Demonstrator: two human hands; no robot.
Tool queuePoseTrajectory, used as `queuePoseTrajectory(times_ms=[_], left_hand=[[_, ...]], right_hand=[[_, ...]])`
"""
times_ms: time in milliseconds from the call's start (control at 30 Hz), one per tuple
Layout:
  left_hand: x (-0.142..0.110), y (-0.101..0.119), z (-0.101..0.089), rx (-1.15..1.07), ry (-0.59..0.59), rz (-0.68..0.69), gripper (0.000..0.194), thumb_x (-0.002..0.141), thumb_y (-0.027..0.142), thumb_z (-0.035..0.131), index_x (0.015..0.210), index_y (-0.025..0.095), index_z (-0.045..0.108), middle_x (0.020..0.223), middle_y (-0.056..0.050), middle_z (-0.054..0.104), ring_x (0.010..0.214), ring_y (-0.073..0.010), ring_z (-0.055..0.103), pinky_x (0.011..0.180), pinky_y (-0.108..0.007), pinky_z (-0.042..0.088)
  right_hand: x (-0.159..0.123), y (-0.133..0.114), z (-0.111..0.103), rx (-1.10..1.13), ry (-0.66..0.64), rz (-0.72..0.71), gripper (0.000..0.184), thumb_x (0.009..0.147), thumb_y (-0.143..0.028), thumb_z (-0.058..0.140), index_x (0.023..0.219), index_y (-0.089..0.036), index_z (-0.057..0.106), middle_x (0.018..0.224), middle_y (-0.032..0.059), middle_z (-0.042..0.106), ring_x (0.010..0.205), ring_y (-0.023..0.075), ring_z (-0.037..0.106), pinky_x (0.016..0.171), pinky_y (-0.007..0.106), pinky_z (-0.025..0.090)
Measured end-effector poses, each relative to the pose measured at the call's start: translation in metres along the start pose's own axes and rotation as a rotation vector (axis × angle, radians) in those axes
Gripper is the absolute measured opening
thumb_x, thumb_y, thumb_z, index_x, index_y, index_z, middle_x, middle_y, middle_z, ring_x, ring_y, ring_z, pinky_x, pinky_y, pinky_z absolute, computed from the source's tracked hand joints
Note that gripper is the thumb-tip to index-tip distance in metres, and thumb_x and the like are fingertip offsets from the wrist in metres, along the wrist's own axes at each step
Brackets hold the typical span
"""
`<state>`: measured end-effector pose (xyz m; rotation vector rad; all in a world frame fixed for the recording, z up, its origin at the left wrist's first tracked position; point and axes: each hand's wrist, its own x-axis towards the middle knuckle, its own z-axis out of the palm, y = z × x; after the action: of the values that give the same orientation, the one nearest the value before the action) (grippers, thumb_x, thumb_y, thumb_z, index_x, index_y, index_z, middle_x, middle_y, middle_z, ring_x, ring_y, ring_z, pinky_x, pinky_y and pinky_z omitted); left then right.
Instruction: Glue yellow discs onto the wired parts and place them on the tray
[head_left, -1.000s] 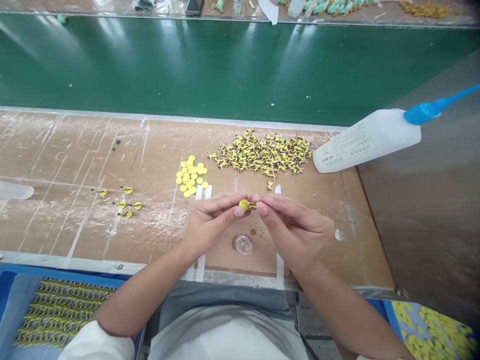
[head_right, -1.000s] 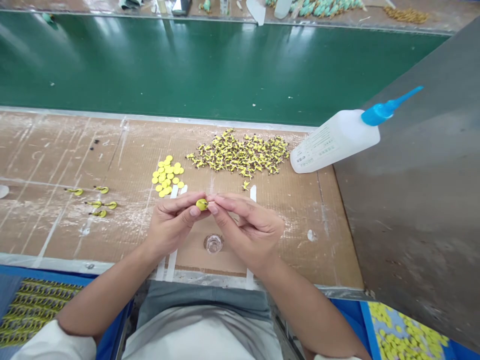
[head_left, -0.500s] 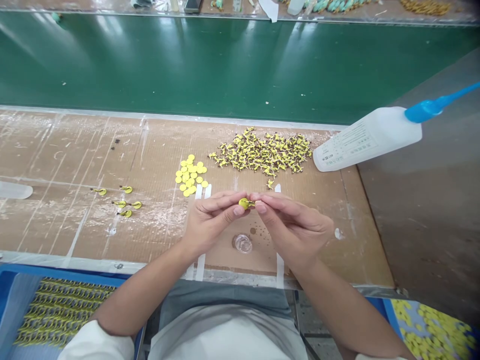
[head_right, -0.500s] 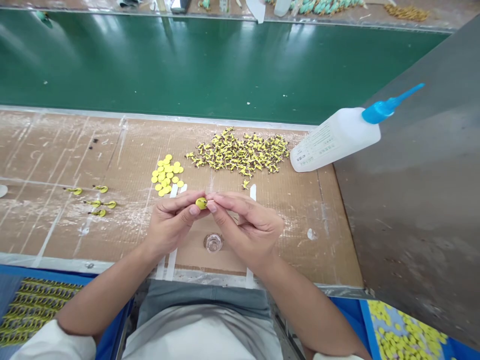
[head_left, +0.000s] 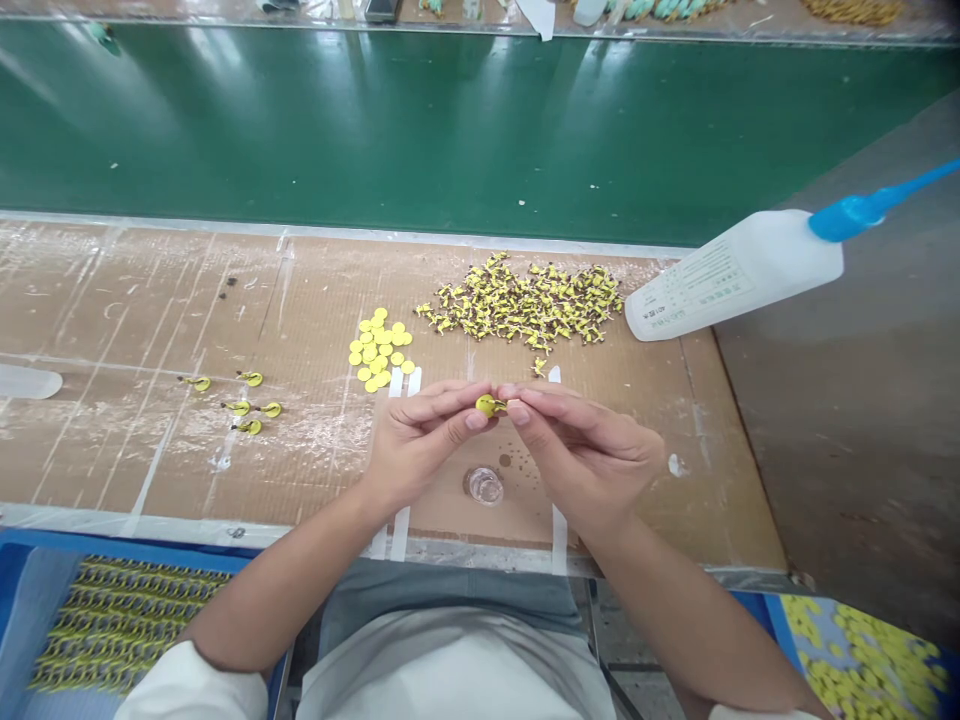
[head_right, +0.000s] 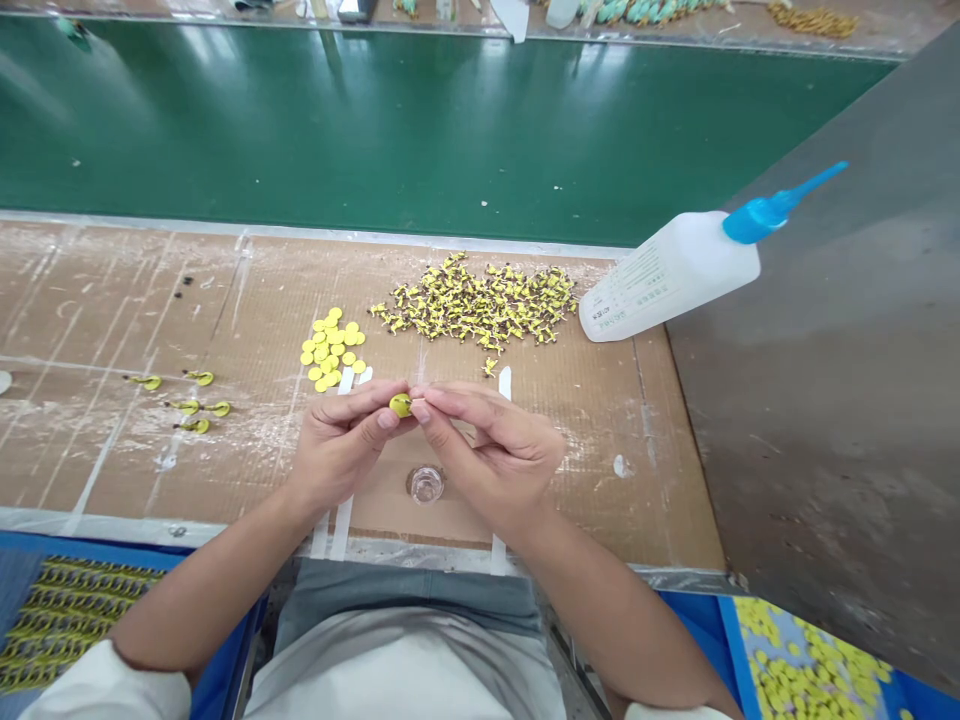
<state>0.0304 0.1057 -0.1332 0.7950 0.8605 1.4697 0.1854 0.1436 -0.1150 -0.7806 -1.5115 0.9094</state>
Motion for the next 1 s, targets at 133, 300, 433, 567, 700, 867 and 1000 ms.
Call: queuePoseTrajectory(times_ms=[133, 300, 433, 567, 700, 867, 1000], left_hand=[[0.0004, 0.0006, 0.0014, 0.009, 0.006, -0.002, 0.025, 0.081, 0.02, 0.077, 0.104, 0.029, 0.078, 0.109, -0.005, 0.075, 0.102, -0.0208, 0.071, 0.091, -0.033, 0.061], [0.0009, 0.0005, 0.0009, 0.013, -0.006, 0.01, 0.025, 0.082, 0.019, 0.076, 0.105, 0.029, 0.078, 0.11, -0.005, 0.075, 0.103, -0.0199, 0.07, 0.091, -0.032, 0.061], [0.0007, 0.0002, 0.0004, 0.017, -0.011, 0.02, 0.026, 0.082, 0.017, 0.075, 0.106, 0.029, 0.078, 0.11, -0.004, 0.075, 0.103, -0.0187, 0.07, 0.092, -0.031, 0.06], [0.0, -0.0013, -0.0001, 0.034, 0.019, 0.023, 0.026, 0.08, 0.018, 0.077, 0.104, 0.029, 0.078, 0.108, -0.004, 0.075, 0.101, -0.0185, 0.071, 0.091, -0.03, 0.06], [-0.0006, -0.0027, -0.0003, 0.03, 0.066, 0.002, 0.025, 0.077, 0.021, 0.08, 0.101, 0.029, 0.079, 0.105, -0.005, 0.077, 0.099, -0.0194, 0.072, 0.089, -0.029, 0.06], [-0.0001, -0.0029, 0.0002, 0.016, 0.083, -0.011, 0.024, 0.075, 0.022, 0.082, 0.098, 0.028, 0.08, 0.102, -0.005, 0.078, 0.096, -0.0209, 0.073, 0.086, -0.031, 0.062], [0.0001, -0.0024, 0.0007, 0.015, 0.08, -0.005, 0.023, 0.076, 0.022, 0.082, 0.098, 0.029, 0.08, 0.102, -0.005, 0.078, 0.096, -0.0208, 0.073, 0.086, -0.032, 0.062]], right_hand=[[-0.0006, 0.0005, -0.0005, 0.0, -0.003, 0.01, 0.031, 0.08, -0.008, 0.076, 0.103, -0.03, 0.077, 0.1, 0.0012, 0.077, 0.087, 0.0202, 0.075, 0.082, 0.034, 0.065], [0.0001, 0.0008, 0.0001, -0.01, 0.004, 0.004, 0.03, 0.081, -0.009, 0.076, 0.101, -0.03, 0.077, 0.098, 0.0016, 0.078, 0.086, 0.0203, 0.075, 0.081, 0.034, 0.065], [0.0019, 0.0001, 0.0013, -0.002, -0.001, -0.007, 0.029, 0.08, -0.009, 0.076, 0.101, -0.029, 0.077, 0.098, 0.002, 0.078, 0.086, 0.0206, 0.075, 0.082, 0.035, 0.064], [0.0026, -0.0008, 0.0029, 0.014, -0.001, -0.018, 0.032, 0.08, -0.007, 0.075, 0.102, -0.031, 0.077, 0.098, 0.0007, 0.078, 0.087, 0.0199, 0.075, 0.084, 0.035, 0.064], [0.0007, 0.0003, 0.0034, 0.007, -0.001, -0.002, 0.031, 0.08, -0.009, 0.075, 0.101, -0.031, 0.077, 0.1, 0.0006, 0.078, 0.087, 0.0211, 0.075, 0.083, 0.037, 0.064], [-0.0002, 0.0008, 0.0034, -0.001, 0.004, 0.006, 0.027, 0.081, -0.013, 0.076, 0.1, -0.031, 0.077, 0.099, 0.0013, 0.078, 0.086, 0.0218, 0.075, 0.081, 0.038, 0.065], [0.0012, -0.0008, 0.0038, 0.029, -0.008, -0.001, 0.031, 0.08, -0.008, 0.075, 0.1, -0.032, 0.077, 0.099, 0.0004, 0.078, 0.086, 0.0212, 0.075, 0.082, 0.037, 0.064]])
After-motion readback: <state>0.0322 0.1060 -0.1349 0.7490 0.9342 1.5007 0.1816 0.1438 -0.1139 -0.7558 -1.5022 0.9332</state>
